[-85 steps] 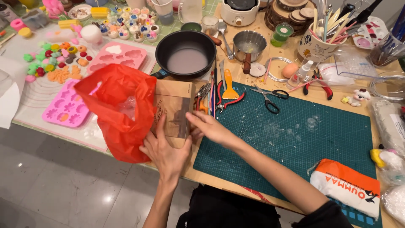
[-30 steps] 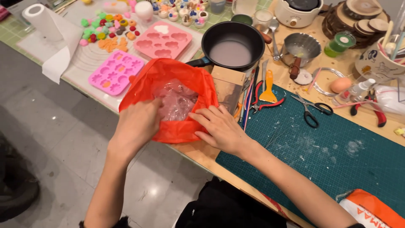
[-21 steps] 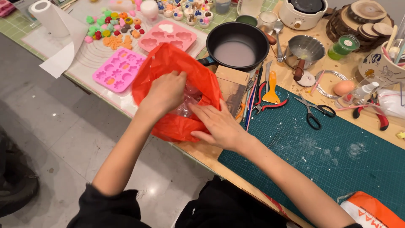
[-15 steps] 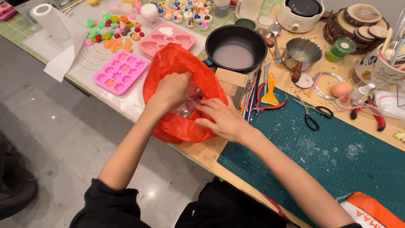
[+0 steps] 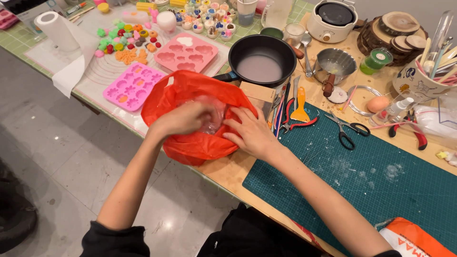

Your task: Kneading and rolling a piece of white clay-like material by hand on a cutting mat.

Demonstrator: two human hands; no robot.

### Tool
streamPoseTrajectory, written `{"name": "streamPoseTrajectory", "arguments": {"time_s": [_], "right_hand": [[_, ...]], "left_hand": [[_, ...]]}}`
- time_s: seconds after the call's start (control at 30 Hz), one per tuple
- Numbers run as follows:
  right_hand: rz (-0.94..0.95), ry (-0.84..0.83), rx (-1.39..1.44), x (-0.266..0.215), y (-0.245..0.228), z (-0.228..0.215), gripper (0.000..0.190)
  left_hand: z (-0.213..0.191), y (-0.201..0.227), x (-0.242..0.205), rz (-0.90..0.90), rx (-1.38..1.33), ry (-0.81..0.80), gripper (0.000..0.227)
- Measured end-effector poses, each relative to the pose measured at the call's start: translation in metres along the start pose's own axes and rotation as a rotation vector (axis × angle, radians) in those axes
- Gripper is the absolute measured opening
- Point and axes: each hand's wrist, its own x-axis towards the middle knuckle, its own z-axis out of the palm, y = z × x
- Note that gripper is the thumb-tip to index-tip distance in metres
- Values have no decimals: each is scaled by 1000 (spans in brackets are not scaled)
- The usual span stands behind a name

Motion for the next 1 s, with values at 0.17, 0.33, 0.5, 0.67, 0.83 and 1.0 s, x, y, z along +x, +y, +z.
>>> {"name": "streamPoseTrajectory", "arguments": {"time_s": [0.17, 0.33, 0.5, 0.67, 0.83, 1.0], "right_hand": [[9, 4, -81, 4, -2, -2, 41], [30, 61, -40, 9, -7, -18, 70], [97, 106, 88, 19, -17, -34, 112], [52, 160, 136, 15, -11, -29, 101], [-45, 345, 96, -5, -14, -34, 77], [393, 410, 423, -14, -24, -43, 79]], "left_hand": [[8, -11, 13, -202, 417, 296, 26], [5, 3, 12, -208, 430, 438, 43], [7, 10, 13, -273, 467, 339, 73], [31, -36, 34, -245, 652, 321, 31], [37, -37, 39, -226, 825, 332, 13], [48, -42, 42, -383, 988, 375, 9]]}}
